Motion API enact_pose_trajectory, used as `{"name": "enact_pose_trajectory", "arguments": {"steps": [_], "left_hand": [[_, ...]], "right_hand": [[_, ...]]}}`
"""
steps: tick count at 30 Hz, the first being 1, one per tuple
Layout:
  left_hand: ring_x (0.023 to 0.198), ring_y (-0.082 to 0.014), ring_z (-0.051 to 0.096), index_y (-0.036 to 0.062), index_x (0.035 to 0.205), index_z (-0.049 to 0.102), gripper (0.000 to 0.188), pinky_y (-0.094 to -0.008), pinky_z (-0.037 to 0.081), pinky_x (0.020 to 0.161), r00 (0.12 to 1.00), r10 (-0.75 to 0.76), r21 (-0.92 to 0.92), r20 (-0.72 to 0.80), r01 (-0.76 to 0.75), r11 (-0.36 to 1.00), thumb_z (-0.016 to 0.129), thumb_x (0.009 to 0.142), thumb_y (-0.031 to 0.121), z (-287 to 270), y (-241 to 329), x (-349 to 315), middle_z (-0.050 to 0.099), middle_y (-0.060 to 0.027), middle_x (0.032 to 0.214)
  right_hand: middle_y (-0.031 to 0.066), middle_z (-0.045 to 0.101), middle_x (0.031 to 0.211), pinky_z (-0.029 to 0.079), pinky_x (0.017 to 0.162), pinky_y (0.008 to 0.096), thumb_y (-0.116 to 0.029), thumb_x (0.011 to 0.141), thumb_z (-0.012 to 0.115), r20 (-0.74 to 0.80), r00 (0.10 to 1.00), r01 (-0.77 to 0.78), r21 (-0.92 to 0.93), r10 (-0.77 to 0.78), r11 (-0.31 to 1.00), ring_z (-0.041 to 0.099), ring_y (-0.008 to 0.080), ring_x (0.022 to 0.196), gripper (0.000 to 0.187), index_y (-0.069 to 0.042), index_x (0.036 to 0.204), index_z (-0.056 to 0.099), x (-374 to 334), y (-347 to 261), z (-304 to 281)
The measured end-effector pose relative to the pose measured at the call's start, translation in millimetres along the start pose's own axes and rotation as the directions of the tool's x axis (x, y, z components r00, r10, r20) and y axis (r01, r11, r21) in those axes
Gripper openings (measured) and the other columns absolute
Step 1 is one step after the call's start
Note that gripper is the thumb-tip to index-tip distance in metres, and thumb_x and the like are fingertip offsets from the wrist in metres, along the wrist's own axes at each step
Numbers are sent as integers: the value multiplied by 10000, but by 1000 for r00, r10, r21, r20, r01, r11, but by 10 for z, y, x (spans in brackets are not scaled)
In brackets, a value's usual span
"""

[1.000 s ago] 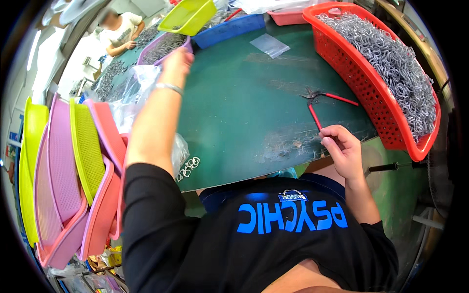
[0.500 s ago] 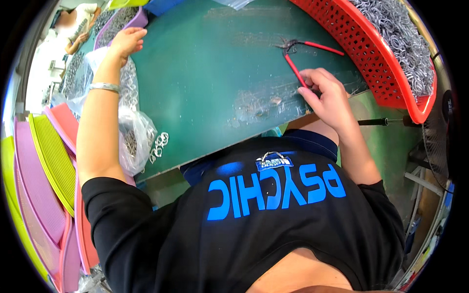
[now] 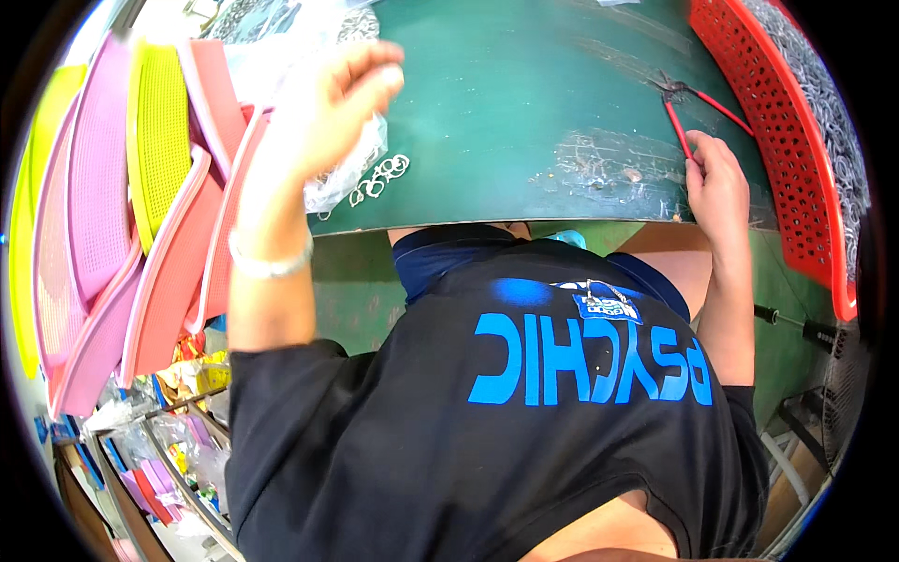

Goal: The person joins small metal links together by hand at a workstation, organizes the assembled chains on the table, and later places a large quantity of loose metal links into plastic bags.

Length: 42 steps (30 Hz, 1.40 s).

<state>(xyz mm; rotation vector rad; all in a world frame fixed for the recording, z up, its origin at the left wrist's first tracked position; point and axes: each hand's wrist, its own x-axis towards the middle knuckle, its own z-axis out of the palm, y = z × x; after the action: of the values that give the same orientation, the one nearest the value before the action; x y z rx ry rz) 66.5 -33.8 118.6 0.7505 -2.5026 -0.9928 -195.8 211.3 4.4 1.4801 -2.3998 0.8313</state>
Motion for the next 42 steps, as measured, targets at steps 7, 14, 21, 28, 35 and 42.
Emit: {"name": "enact_pose_trajectory", "arguments": {"steps": [7, 14, 21, 28, 35, 42], "left_hand": [[562, -80, 492, -11, 903, 592, 157, -221, 404, 527, 897, -416, 92, -147, 431, 898, 574, 790, 97, 280, -747, -1280, 541, -3, 649], [510, -174, 503, 9, 960, 606, 300, -285, 410, 505, 847, -216, 353, -486, 416, 838, 630, 737, 208, 443, -1044, -1381, 515, -88, 570], [701, -281, 585, 54, 925, 605, 250, -362, 448, 621, 838, -303, 310, -454, 467, 828, 575, 766, 245, 523, -1024, -1259, 604, -116, 756], [617, -240, 572, 55, 870, 613, 179, -333, 443, 566, 853, -153, 270, -499, 320, 908, 602, 751, 188, 597, -1124, -1304, 593, -113, 725], [586, -217, 565, 41, 838, 606, 107, -294, 444, 544, 819, 16, 243, -574, 152, 958, 612, 742, 88, 649, -1203, -1347, 589, -98, 712], [535, -182, 522, 32, 796, 596, 76, -267, 422, 508, 823, 51, 224, -565, 94, 970, 619, 724, 42, 648, -1178, -1376, 528, -81, 628]], "right_hand": [[135, 536, 849, 439, 688, 361, -48, 718, 578, 123, 956, 226, 267, -265, 937, 528, 310, 804, 215, -14, 927, 543, 134, -551, 112], [130, 519, 864, 439, 732, 363, -70, 701, 590, 278, 756, 467, 407, -593, 785, 522, 304, 843, 226, -16, 915, 538, 384, -1395, 524], [130, 515, 874, 445, 746, 362, -95, 699, 598, 314, 651, 522, 476, -691, 708, 530, 294, 859, 243, -22, 923, 536, 576, -1992, 1149], [128, 515, 857, 446, 727, 360, -117, 717, 585, 347, 634, 560, 411, -691, 720, 537, 288, 847, 188, -30, 882, 569, 630, -2292, 1365], [119, 515, 830, 440, 706, 364, -61, 711, 577, 367, 616, 538, 450, -697, 713, 532, 293, 816, 147, -26, 854, 575, 677, -2275, 1384], [135, 521, 858, 427, 739, 369, -54, 707, 586, 345, 637, 525, 460, -689, 716, 514, 313, 846, 215, -1, 914, 559, 652, -2302, 1400]]}}
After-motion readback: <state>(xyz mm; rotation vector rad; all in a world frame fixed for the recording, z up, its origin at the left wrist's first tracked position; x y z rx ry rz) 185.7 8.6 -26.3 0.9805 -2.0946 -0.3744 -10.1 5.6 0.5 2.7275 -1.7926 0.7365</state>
